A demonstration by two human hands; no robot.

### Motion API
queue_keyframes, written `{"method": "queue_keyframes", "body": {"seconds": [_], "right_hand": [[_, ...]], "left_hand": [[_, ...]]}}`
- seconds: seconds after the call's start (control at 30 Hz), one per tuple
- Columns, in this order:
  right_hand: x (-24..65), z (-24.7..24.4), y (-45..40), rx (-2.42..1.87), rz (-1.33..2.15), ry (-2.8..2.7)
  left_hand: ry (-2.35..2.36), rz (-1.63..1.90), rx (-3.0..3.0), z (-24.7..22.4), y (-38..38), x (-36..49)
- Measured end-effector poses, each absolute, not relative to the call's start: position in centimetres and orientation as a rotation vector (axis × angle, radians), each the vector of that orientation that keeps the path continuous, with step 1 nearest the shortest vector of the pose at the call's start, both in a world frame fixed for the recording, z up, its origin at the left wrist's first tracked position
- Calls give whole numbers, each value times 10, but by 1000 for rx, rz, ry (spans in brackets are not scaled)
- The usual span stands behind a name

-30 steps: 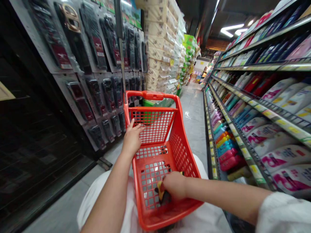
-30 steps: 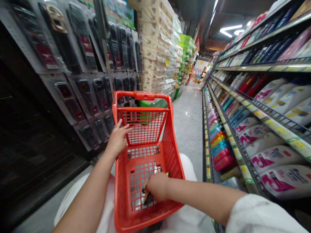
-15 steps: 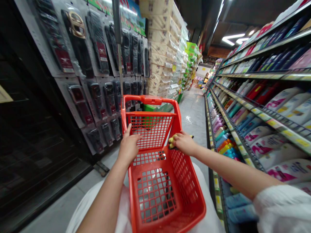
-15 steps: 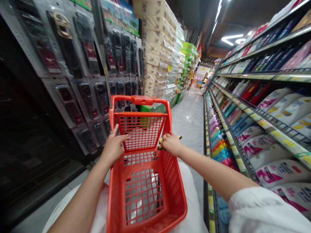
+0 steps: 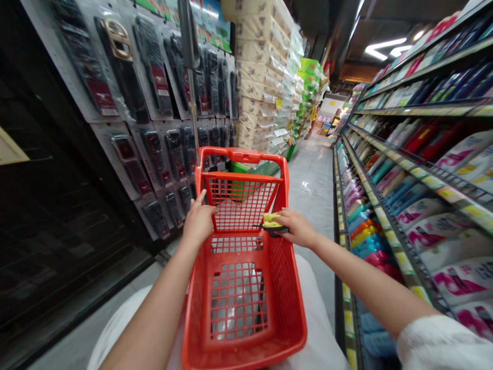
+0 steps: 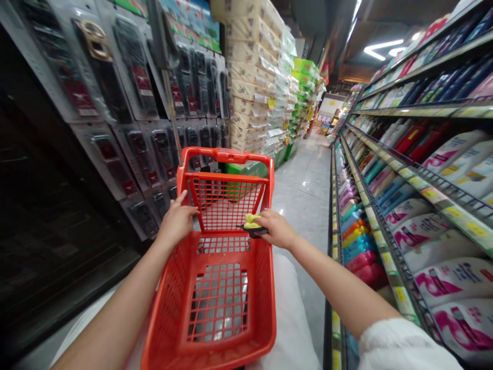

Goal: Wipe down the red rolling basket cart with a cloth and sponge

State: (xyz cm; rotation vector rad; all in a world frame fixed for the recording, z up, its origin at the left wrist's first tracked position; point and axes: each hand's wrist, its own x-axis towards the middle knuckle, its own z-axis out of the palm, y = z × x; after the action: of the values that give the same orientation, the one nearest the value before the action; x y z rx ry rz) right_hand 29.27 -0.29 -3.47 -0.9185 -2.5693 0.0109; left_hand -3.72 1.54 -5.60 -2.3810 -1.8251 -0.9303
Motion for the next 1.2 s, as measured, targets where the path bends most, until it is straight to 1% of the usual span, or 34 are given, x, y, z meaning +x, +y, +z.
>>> {"method": "queue_keyframes", "body": {"seconds": [0.2,0.33,0.43,0.5,0.6,0.7,0.8,0.9,1.03,1.13,1.2], "right_hand": [[283,-54,-81,-866,128,-2435],[283,-53,-103,-805,183,-2498],[296,-49,-83,-733,151,-2585],[307,-47,-56,-786,122,-2536],[317,-48,-16,-925,95,-2376],[315,-52,3,-967,111,-2281],[304,-59,-5,-948,167,-2224],[286,-70,-37,-921,181,-2227],[265,-77,-78,-770,187,-2432],[259,-68,-70,-688,187,-2546],[257,-59,-50,-745,157,-2556]], "left_hand": [[-1779,-833,-2475,-37,27,-38],[-1702,-551,-2427,-21,-3,-26],[-1822,-396,-2438,-24,-60,-6],[-1876,-340,-2606,-34,-108,11],[-1964,-369,-2784,-49,-170,35],[-2041,-399,-2769,-57,-196,46],[-1861,-486,-2800,-56,-187,40],[-1737,-448,-2782,-55,-162,23],[-1686,-295,-2747,-51,-131,-1],[-1817,-164,-2561,-48,-122,-6],[-1987,-137,-2385,-50,-124,-2]]}}
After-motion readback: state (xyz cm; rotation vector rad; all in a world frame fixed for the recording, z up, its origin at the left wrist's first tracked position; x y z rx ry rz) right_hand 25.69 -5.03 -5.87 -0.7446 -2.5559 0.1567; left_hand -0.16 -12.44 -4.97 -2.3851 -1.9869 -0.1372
